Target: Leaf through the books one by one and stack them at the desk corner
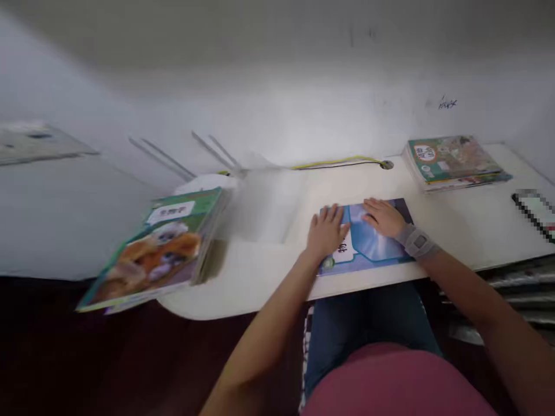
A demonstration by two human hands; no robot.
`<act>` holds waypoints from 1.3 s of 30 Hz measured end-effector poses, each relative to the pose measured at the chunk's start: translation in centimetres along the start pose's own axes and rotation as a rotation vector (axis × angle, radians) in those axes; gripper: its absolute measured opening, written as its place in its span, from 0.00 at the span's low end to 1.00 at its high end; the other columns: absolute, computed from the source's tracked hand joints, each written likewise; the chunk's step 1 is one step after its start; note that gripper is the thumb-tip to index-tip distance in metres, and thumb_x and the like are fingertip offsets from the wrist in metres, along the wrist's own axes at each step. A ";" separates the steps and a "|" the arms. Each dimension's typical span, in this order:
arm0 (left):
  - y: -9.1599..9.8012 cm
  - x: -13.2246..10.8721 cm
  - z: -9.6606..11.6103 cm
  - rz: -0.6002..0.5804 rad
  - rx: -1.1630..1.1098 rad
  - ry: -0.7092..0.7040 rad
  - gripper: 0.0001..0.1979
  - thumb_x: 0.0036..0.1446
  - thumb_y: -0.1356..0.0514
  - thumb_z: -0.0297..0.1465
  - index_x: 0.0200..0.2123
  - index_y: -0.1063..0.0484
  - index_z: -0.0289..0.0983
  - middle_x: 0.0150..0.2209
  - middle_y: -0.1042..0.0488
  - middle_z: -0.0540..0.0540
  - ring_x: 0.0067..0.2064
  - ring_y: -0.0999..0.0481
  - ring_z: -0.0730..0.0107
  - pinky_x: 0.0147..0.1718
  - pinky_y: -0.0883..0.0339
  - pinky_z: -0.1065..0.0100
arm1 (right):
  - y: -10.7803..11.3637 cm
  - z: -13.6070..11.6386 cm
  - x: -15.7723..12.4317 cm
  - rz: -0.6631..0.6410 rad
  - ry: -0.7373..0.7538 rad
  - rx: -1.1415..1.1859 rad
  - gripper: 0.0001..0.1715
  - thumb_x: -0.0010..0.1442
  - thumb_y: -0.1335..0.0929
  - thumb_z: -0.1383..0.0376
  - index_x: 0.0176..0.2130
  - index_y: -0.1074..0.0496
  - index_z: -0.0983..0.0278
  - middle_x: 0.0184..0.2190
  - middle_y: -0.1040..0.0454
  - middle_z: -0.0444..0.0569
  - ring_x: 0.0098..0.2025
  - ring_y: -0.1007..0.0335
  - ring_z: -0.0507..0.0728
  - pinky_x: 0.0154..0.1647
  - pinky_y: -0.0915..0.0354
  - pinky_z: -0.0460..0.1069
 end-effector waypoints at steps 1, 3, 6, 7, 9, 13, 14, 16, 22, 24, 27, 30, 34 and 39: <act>0.1 0.0 -0.7 -0.009 -0.005 0.019 0.31 0.66 0.60 0.44 0.67 0.50 0.36 0.69 0.51 0.44 0.68 0.51 0.53 0.63 0.52 0.49 | 0.1 0.7 -0.3 0.000 -0.018 -0.010 0.29 0.67 0.43 0.58 0.60 0.35 0.72 0.62 0.37 0.58 0.64 0.44 0.64 0.64 0.47 0.59; 0.2 -0.1 -1.8 -0.019 -0.018 0.065 0.30 0.66 0.61 0.43 0.67 0.51 0.36 0.69 0.51 0.43 0.68 0.50 0.54 0.64 0.53 0.49 | 0.3 1.9 -0.9 0.007 -0.045 -0.023 0.28 0.67 0.43 0.60 0.59 0.35 0.72 0.61 0.36 0.58 0.64 0.43 0.64 0.63 0.47 0.59; 0.1 -0.2 -2.4 -0.003 -0.040 0.156 0.32 0.66 0.61 0.44 0.67 0.51 0.33 0.68 0.50 0.40 0.69 0.51 0.53 0.64 0.56 0.47 | 0.4 3.0 -1.4 0.037 -0.062 -0.026 0.26 0.66 0.43 0.63 0.58 0.34 0.72 0.60 0.34 0.59 0.62 0.40 0.63 0.63 0.45 0.58; 0.0 -0.3 -2.4 0.005 -0.052 0.197 0.33 0.65 0.60 0.44 0.67 0.51 0.31 0.68 0.50 0.38 0.69 0.52 0.52 0.64 0.56 0.47 | 0.4 3.1 -1.4 0.051 -0.059 -0.023 0.26 0.66 0.43 0.63 0.58 0.33 0.72 0.59 0.33 0.59 0.62 0.39 0.63 0.62 0.45 0.58; -0.3 -0.4 -2.3 0.024 -0.089 0.276 0.35 0.64 0.57 0.46 0.65 0.49 0.25 0.67 0.49 0.32 0.69 0.53 0.49 0.64 0.58 0.46 | 0.4 3.2 -1.4 0.076 -0.045 -0.019 0.25 0.65 0.43 0.63 0.57 0.32 0.71 0.58 0.32 0.59 0.60 0.37 0.62 0.61 0.43 0.56; -0.2 -0.4 -2.6 0.148 -0.225 0.295 0.27 0.63 0.52 0.42 0.57 0.36 0.28 0.65 0.43 0.31 0.67 0.47 0.48 0.62 0.53 0.46 | 0.2 3.3 -1.1 0.113 -0.025 -0.017 0.25 0.66 0.43 0.63 0.55 0.31 0.71 0.55 0.29 0.59 0.58 0.35 0.61 0.60 0.42 0.55; -0.1 -0.3 -2.8 0.188 -0.295 0.284 0.24 0.63 0.51 0.40 0.53 0.32 0.31 0.63 0.38 0.32 0.65 0.43 0.49 0.61 0.50 0.47 | 0.1 3.3 -1.0 0.119 -0.025 -0.013 0.24 0.66 0.43 0.63 0.55 0.31 0.71 0.55 0.29 0.59 0.58 0.35 0.61 0.60 0.41 0.56; 0.3 0.2 -3.5 0.256 -0.488 0.291 0.19 0.62 0.51 0.38 0.46 0.27 0.34 0.56 0.29 0.36 0.58 0.33 0.53 0.57 0.41 0.53 | -0.1 3.5 -1.0 0.132 -0.026 0.002 0.24 0.65 0.42 0.62 0.55 0.30 0.69 0.55 0.29 0.59 0.58 0.35 0.61 0.59 0.41 0.57; 1.1 2.0 -4.5 0.304 -0.812 0.392 0.17 0.56 0.45 0.36 0.43 0.24 0.35 0.43 0.21 0.42 0.44 0.24 0.61 0.46 0.34 0.63 | -0.4 3.9 -1.0 0.154 -0.034 0.025 0.24 0.65 0.41 0.60 0.54 0.30 0.68 0.54 0.29 0.59 0.57 0.35 0.62 0.59 0.41 0.56; 1.2 2.1 -4.4 0.299 -0.749 0.364 0.15 0.56 0.46 0.35 0.41 0.24 0.36 0.41 0.21 0.43 0.43 0.24 0.60 0.46 0.35 0.63 | -0.5 3.9 -1.0 0.149 -0.038 0.021 0.24 0.65 0.41 0.60 0.54 0.30 0.67 0.54 0.29 0.59 0.57 0.35 0.62 0.59 0.41 0.56; 1.1 1.7 -4.1 0.324 -0.693 0.325 0.13 0.56 0.46 0.33 0.38 0.23 0.38 0.37 0.21 0.44 0.43 0.24 0.59 0.44 0.35 0.63 | -0.6 4.0 -1.0 0.138 -0.040 0.014 0.24 0.65 0.41 0.59 0.55 0.31 0.67 0.55 0.30 0.59 0.57 0.35 0.62 0.58 0.41 0.56; 1.0 1.6 -4.0 0.360 -0.831 0.317 0.13 0.55 0.43 0.34 0.42 0.25 0.37 0.36 0.22 0.44 0.39 0.25 0.62 0.40 0.33 0.65 | -0.7 4.0 -1.0 0.135 -0.044 0.016 0.24 0.65 0.40 0.59 0.55 0.31 0.67 0.55 0.30 0.59 0.57 0.36 0.62 0.59 0.41 0.57; 0.9 2.3 -3.8 0.275 -1.138 0.294 0.34 0.52 0.40 0.34 0.63 0.43 0.38 0.24 0.29 0.53 0.24 0.30 0.72 0.27 0.36 0.71 | -0.6 3.9 -1.1 0.141 -0.042 0.020 0.24 0.65 0.40 0.60 0.55 0.31 0.67 0.55 0.30 0.59 0.58 0.36 0.62 0.59 0.42 0.56; 0.8 2.9 -3.9 0.187 -1.451 0.234 0.40 0.50 0.39 0.32 0.66 0.49 0.40 0.19 0.34 0.58 0.18 0.35 0.77 0.21 0.39 0.74 | 0.1 3.6 -1.0 0.130 -0.038 0.033 0.23 0.65 0.40 0.60 0.54 0.31 0.67 0.55 0.30 0.59 0.58 0.36 0.63 0.59 0.44 0.57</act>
Point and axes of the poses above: each hand's wrist, its own x-axis towards the middle knuckle, its own y-axis out of the back of the hand, z = x × y, the point moved 2 cm from there along x, towards the middle knuckle
